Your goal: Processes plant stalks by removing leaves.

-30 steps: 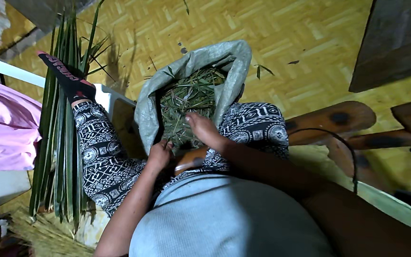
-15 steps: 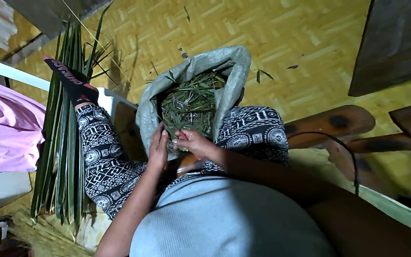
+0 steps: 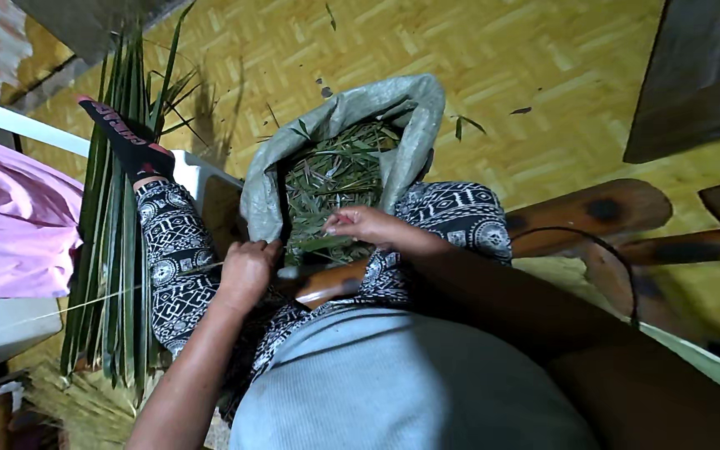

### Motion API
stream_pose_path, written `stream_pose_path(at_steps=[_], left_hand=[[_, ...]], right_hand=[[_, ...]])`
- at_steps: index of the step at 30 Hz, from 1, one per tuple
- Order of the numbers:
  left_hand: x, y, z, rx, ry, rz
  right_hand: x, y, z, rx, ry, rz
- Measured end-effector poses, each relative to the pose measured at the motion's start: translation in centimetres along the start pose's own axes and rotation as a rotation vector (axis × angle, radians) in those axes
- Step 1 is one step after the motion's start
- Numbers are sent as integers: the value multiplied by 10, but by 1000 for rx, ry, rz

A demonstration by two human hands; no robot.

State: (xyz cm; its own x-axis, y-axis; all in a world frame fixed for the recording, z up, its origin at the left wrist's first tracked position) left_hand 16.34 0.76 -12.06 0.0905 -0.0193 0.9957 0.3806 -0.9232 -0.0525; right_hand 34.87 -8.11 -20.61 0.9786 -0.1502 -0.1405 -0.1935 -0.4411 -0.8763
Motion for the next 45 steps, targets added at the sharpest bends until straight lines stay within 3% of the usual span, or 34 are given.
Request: stream_pose_path(at_steps=[3,6,11,16,26,29,33,36,41,45], left_hand=[[-16,-1,0,264,-395,-158],[-36,2,3,447,-562,-359],[-59,15,8,578,-567,-664],[-70,20,5,609,-577,-740],[-88,17,-15,647,-660,-796],[-94,12,-16,710,-615,-845],[-96,13,-7,731,-596,-843],[-94,18,0,725,-589,-819],[-84,21,4,651,-599,-735],[-83,23,0,609,-622,-723]], right_hand=[[31,13,8,-17,333,-4],[24,17,3,-29,402,21],[-39,16,-5,86,130,-440],[-53,21,2,114,88,-666],[26,42,35,-161,381,-625],[9,33,32,-83,291,-589],[-51,28,13,42,70,-593],[-73,28,3,0,-32,-621],[-50,30,14,26,106,-733],[-15,41,27,-133,239,-684]])
Point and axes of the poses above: each hand's wrist, its own z-axis towards the middle knuckle, its own x-axis out of the back of the hand, y = z × x, the point moved 7 cm from there along z, towards the middle knuckle, and after that the axes turned 15 degrees about z, right-handed, at the moved point
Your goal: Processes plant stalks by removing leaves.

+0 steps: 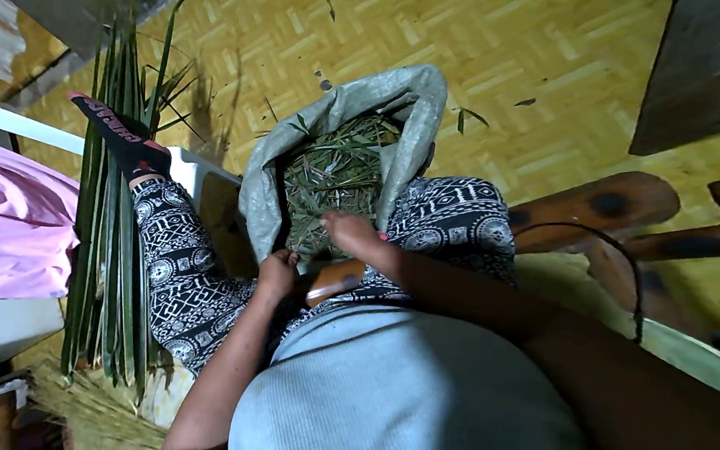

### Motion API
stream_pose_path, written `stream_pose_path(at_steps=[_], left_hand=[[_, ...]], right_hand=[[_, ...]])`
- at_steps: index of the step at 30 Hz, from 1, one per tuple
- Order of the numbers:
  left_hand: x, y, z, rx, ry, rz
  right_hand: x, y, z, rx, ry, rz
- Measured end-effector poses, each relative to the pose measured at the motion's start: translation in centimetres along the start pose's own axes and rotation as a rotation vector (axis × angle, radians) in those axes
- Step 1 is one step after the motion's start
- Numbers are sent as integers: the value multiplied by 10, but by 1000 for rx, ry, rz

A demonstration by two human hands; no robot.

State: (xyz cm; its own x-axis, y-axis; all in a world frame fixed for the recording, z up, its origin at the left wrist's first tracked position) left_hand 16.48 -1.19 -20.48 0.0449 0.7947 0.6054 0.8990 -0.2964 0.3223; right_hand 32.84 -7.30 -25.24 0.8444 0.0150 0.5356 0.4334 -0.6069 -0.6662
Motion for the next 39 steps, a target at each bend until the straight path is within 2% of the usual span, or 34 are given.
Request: stream_pose_path(at_steps=[3,5,8,11,13,15,19,21,24,26,28,31,34,37,39], left_hand=[[-3,-5,-1,10,-22,-58],[-4,-10,1,27,-30,-128],[-7,-13,7,74,-31,-272],[-5,-8,8,86,-36,-406],[-6,-5,5,83,-63,-456],[-8,-5,1,63,-94,-461],[-4,-11,-7,17,-52,-249],[3,-12,-9,20,-4,-74],[9,-9,-12,18,51,118],[10,-4,-13,19,64,187],[8,-2,-14,9,62,216],[8,-1,-18,-14,45,222],[13,-7,-30,-19,39,186],[26,-15,-51,-27,70,182],[46,-29,-74,-3,149,212]], right_hand=[[13,23,11,-160,45,66],[20,24,11,-164,64,127],[11,-3,-2,7,-1,226],[-15,-29,-27,212,-104,188],[-26,-34,-34,248,-165,125],[-20,-27,-27,215,-144,110],[2,6,-1,-19,-16,163],[7,7,-2,-57,26,184],[-8,-13,-16,99,-22,171],[-25,-29,-27,227,-122,126],[-32,-35,-32,257,-185,92],[-22,-24,-23,159,-121,53],[-7,6,-4,-38,-17,90],[5,38,11,-190,32,217],[3,48,19,-182,50,344]])
Point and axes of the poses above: each hand's wrist, its own z-axis towards the middle knuckle, its own x-axis out of the back of the hand, y = z × x, the point moved 7 cm from there along z, towards the middle knuckle, and after that the axes turned 15 degrees about z, right-handed, at the moved point
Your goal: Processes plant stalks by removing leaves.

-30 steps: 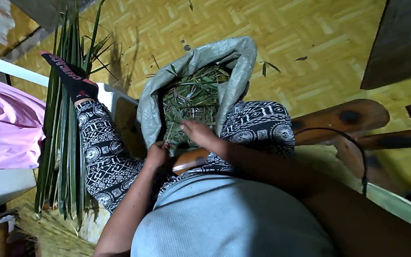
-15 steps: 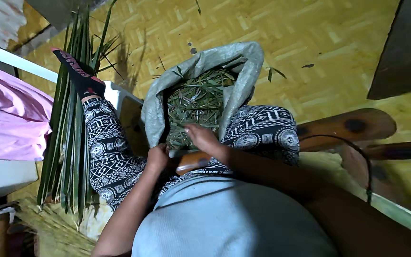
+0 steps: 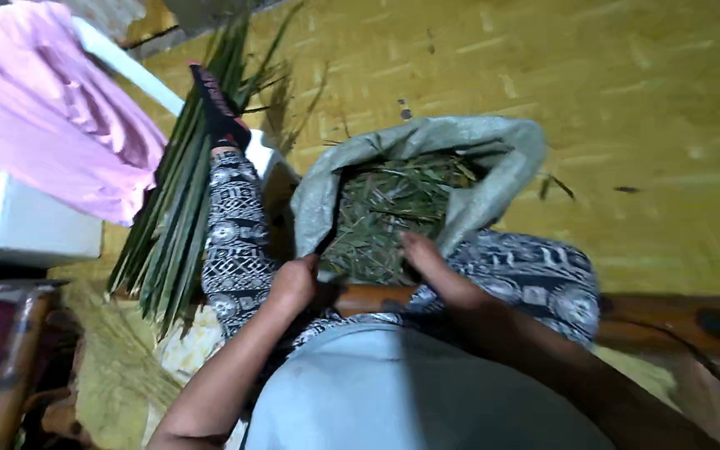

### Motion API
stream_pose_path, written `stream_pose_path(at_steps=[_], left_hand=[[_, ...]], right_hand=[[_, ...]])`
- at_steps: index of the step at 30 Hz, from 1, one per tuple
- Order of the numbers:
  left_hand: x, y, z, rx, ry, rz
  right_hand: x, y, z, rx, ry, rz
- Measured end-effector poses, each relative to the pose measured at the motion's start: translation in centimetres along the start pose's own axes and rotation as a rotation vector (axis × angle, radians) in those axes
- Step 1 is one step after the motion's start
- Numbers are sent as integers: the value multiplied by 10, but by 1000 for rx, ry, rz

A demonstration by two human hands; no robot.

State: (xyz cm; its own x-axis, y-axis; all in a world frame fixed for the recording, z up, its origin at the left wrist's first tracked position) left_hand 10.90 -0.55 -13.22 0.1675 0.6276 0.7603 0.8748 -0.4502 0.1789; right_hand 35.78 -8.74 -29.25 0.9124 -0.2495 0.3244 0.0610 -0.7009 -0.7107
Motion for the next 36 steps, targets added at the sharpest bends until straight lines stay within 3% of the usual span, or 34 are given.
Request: stream_pose_path(at_steps=[3,6,9,12,15,18,21,24,28,32,34,36], left_hand=[[46,-44,-45,66,298,88],[89,-113,-102,234,638,248],[91,-197,-151,468,716,320],[35,-274,-184,636,522,254],[-68,-324,-201,736,39,198],[-158,-326,-215,702,-254,148],[-193,-314,-214,631,-354,131],[-164,-319,-204,690,-237,26],[-84,-358,-184,833,169,-195],[-9,-395,-156,889,497,-133],[22,-409,-142,962,541,-86],[39,-424,-128,999,475,-142]], right_hand=[[-7,3,-3,6,-16,129],[-11,-1,-11,-5,8,145],[-10,1,-8,10,31,149],[-9,5,-6,2,41,166],[-9,8,-6,-17,56,145],[-11,9,-6,-27,67,135],[-11,10,-5,-27,76,130],[-12,10,-7,-18,97,146],[-13,6,-10,51,117,189],[-17,1,-19,97,119,193],[-18,1,-20,118,113,149],[-20,-1,-24,127,118,81]])
Point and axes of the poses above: each hand's wrist, its own z-axis towards the middle knuckle, its own x-axis out of the back of the hand, y = z × x, the point moved 7 cm from there along z, towards the middle knuckle, and after that the axes turned 15 degrees about z, right-handed, at the moved point
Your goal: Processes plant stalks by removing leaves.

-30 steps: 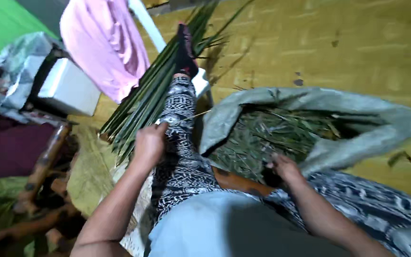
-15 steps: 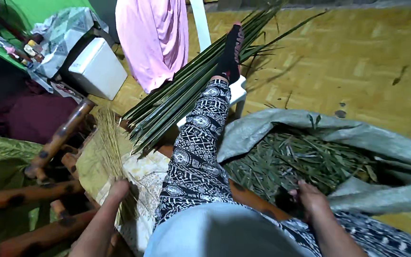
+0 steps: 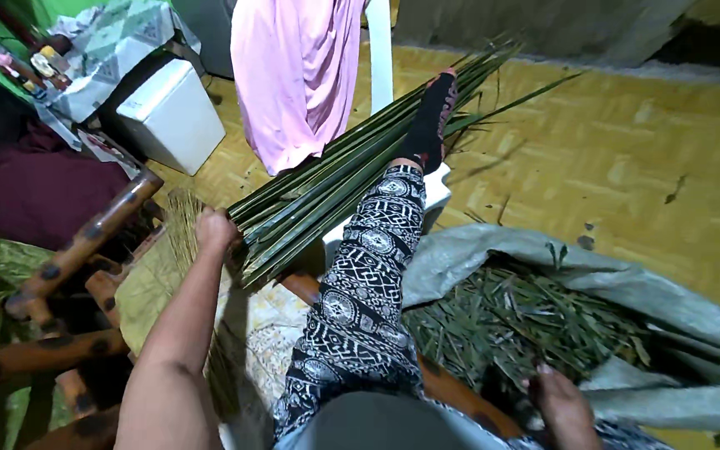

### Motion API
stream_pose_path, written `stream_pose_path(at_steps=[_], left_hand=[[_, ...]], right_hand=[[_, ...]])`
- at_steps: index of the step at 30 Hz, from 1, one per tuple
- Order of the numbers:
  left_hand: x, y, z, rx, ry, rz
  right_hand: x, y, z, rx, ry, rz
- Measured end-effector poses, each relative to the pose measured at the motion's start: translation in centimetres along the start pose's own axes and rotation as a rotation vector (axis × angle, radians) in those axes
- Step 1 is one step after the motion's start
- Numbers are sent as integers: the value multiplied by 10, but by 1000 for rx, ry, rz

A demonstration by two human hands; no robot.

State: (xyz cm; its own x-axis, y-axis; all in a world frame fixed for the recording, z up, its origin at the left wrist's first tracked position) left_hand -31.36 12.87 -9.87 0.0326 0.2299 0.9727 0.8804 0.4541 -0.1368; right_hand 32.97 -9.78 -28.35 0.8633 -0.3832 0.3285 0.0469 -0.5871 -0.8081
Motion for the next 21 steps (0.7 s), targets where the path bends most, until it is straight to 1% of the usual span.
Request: stream_pose_path(at_steps=[1,3,6,8,11,14,18,21], left_hand=[[0,4,10,14,-42,-18],[2,9,24,18,-66,-37],[2,19,40,-45,-7,-22],[-7,21,49,-85,10,48],[-23,17,59,-107,-51,162],[-27,11,63,-111,-24,226],[-2,8,53,-120,-7,118],[20,7,38,-216,-80,-51]], right_hand=[[-1,-2,-2,11,-2,-24],[-2,-2,-6,30,-23,-77],[-4,0,-7,40,-62,-167],[-5,0,-7,53,-80,-252],[-11,-6,-12,58,-111,-335],[-14,-8,-14,65,-135,-376],[-11,-4,-14,86,-114,-354],[-10,2,-9,102,-108,-333]])
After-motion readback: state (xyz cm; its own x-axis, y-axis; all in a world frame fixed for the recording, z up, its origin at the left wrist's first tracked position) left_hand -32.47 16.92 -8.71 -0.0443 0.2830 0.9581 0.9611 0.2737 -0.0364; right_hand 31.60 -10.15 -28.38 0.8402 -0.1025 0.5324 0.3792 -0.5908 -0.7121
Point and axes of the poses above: each hand's wrist, its own z-axis towards the middle knuckle, its own x-axis out of the back of the hand, y = z × x, the point moved 7 cm from there along z, towards the middle knuckle, and after that the axes turned 15 degrees about z, right-handed, at the moved point
